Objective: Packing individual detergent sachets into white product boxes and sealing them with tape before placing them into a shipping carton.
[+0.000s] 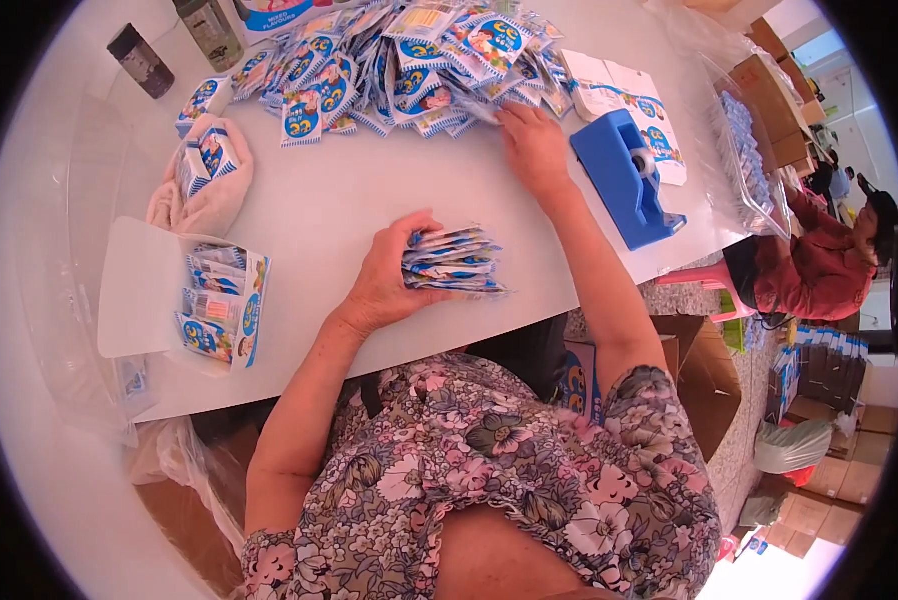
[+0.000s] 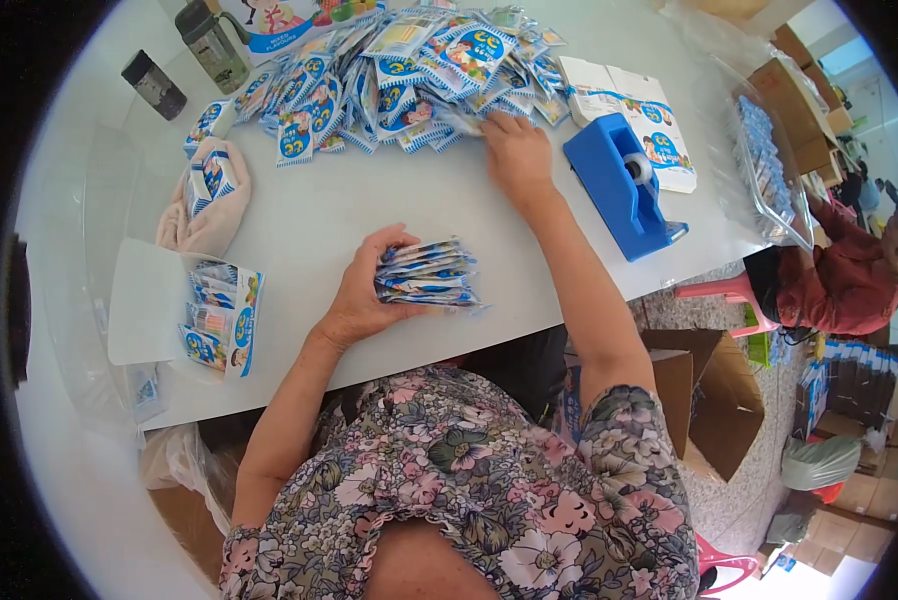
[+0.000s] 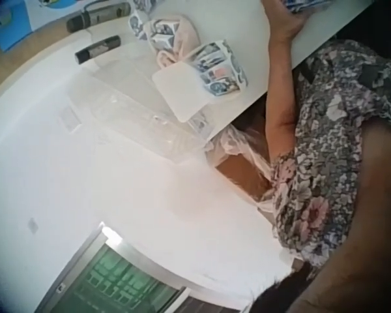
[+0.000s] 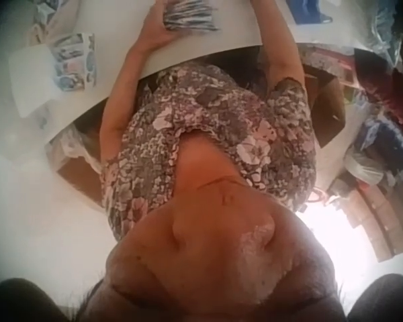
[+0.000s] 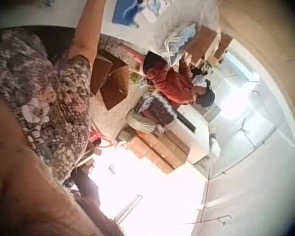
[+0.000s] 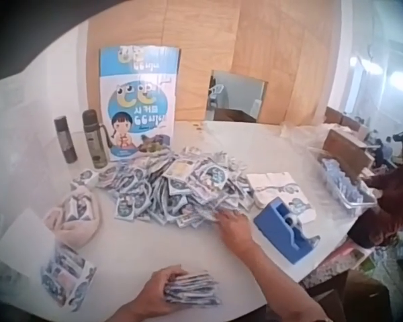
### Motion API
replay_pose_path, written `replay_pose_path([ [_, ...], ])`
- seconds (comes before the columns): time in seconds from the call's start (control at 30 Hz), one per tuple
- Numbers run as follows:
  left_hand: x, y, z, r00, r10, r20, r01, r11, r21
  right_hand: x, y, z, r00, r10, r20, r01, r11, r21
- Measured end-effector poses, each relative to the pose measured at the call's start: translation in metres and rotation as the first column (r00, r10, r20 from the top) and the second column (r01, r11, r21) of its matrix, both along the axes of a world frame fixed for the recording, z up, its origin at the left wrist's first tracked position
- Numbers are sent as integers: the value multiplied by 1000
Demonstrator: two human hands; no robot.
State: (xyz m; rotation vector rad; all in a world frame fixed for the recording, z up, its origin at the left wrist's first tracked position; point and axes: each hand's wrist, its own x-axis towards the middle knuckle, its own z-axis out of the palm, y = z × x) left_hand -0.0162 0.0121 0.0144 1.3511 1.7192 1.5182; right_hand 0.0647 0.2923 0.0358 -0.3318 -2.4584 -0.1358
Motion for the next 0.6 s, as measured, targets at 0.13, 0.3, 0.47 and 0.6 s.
replay_pose_path([
  [0.13, -2, -1, 4, 979, -18, -205, 29, 998, 55, 21, -32, 15, 967, 133, 219, -82, 971, -226],
  [0.3, -8, 0, -2, 954, -20, -301, 46, 996, 80, 17, -49, 42, 745, 648, 162, -191, 440, -877],
  [0.47, -2, -2, -8, 985, -50, -163, 35, 995, -96, -2, 22, -10, 986, -133, 101, 161, 921, -354],
  [0.6, 5, -1, -1, 995, 62, -72, -64, 998, -22, -10, 41, -25, 968, -230, 96, 239, 966, -97],
])
